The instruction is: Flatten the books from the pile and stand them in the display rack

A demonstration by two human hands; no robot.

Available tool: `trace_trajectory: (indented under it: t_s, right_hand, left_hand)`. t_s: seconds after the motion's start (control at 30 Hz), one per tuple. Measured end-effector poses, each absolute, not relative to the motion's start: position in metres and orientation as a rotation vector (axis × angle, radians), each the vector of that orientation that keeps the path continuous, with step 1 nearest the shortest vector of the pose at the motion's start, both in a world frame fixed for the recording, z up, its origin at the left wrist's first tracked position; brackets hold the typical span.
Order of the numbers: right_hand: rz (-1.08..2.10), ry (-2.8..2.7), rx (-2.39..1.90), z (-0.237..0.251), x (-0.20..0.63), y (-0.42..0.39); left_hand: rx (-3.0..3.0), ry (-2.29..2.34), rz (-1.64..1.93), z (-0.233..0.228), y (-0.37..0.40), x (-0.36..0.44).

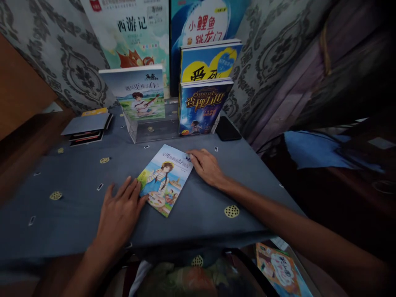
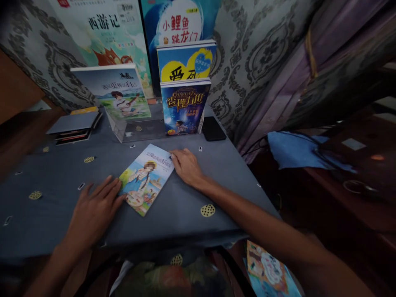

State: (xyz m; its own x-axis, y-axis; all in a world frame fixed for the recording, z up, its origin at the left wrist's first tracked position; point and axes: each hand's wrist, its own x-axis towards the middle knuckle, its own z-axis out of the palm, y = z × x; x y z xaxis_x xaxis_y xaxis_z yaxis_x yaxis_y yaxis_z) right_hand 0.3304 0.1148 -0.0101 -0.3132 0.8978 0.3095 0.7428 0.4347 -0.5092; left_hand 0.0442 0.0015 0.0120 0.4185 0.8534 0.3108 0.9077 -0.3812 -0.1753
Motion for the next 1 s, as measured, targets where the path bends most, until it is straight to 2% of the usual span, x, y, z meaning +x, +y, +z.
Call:
trace_trajectory:
  t_s: [0.6,0.87,1.0]
  right_hand:
    - [0.567,-2.163,-1.177,-0.005,0.331,0.099]
    - [0.714,-2.109,-1.121,0.004,0.337,0.105]
    - [0.774,-2.065,-1.085,0.007,0.34,0.108]
  left_hand:
    - [-2.279,-1.56,-0.027,0.016,0.047,0.047]
    - [-2.592,-1.362,-0.22,0.022,0.045,0.113]
    - [-2.618,-1.252,-0.175,0.022,0.039,0.139]
